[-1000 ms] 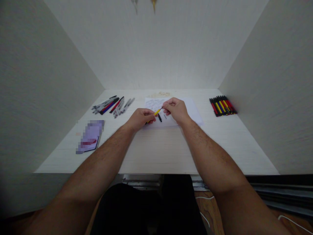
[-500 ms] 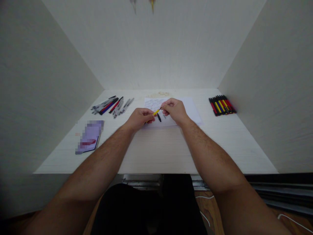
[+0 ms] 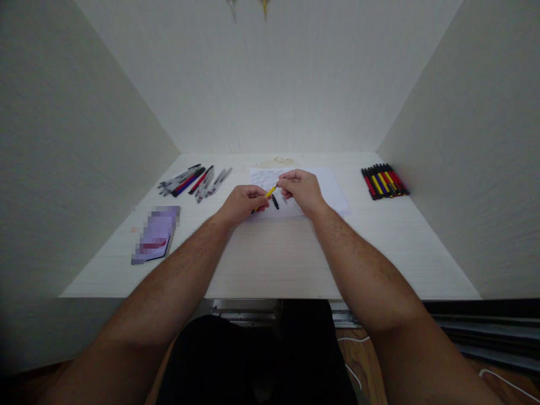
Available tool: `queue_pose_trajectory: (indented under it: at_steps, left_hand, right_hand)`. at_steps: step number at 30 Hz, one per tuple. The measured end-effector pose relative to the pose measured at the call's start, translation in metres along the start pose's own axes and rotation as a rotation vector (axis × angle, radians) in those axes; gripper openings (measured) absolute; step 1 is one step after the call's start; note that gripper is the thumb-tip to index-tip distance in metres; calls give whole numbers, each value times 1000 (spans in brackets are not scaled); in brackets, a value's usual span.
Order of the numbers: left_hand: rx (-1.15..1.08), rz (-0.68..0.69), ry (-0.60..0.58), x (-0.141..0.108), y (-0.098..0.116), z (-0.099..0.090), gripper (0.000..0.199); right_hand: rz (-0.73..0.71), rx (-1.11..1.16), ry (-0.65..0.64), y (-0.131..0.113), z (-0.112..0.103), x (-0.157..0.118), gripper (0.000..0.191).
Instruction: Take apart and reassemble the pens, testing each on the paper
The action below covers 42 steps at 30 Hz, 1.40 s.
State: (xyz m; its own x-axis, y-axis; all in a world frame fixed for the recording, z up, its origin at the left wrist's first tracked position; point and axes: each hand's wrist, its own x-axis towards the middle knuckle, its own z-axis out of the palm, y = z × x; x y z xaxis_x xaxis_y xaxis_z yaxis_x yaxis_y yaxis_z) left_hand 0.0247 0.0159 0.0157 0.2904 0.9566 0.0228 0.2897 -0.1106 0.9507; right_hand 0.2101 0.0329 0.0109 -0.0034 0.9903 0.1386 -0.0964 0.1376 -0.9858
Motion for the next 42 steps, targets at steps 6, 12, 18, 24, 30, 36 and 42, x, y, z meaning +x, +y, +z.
queue_pose_trajectory:
  at_steps: [6,12,18,24,30,36,42]
  left_hand:
    - [6,14,29,2,-5,-1,9]
    - [12,-13,93,1,-1,-1,10]
    - [43,-39,120,0,2,0,8]
    - [46,-48,105,2,-4,-1,12]
    - [64,-41,84,5,-10,-2,15]
    - [32,-55,93,7,-15,-1,21]
    - [57,-58,94,5,-12,-2,21]
  right_hand:
    - [-14,-82,-24,-2,-2,0,27]
    - [-143,-756,31,3,-9,1,19]
    - [-151,-1124,-37,10,-7,-2,15]
    - [-149,-1244,-113,10,-7,-3,13]
    - [-142,-1367,-139,8,-5,-5,14]
    - [-128,-1418,-194,10,-4,-7,17]
    - [-115,-1126,-22,6,-5,-3,21]
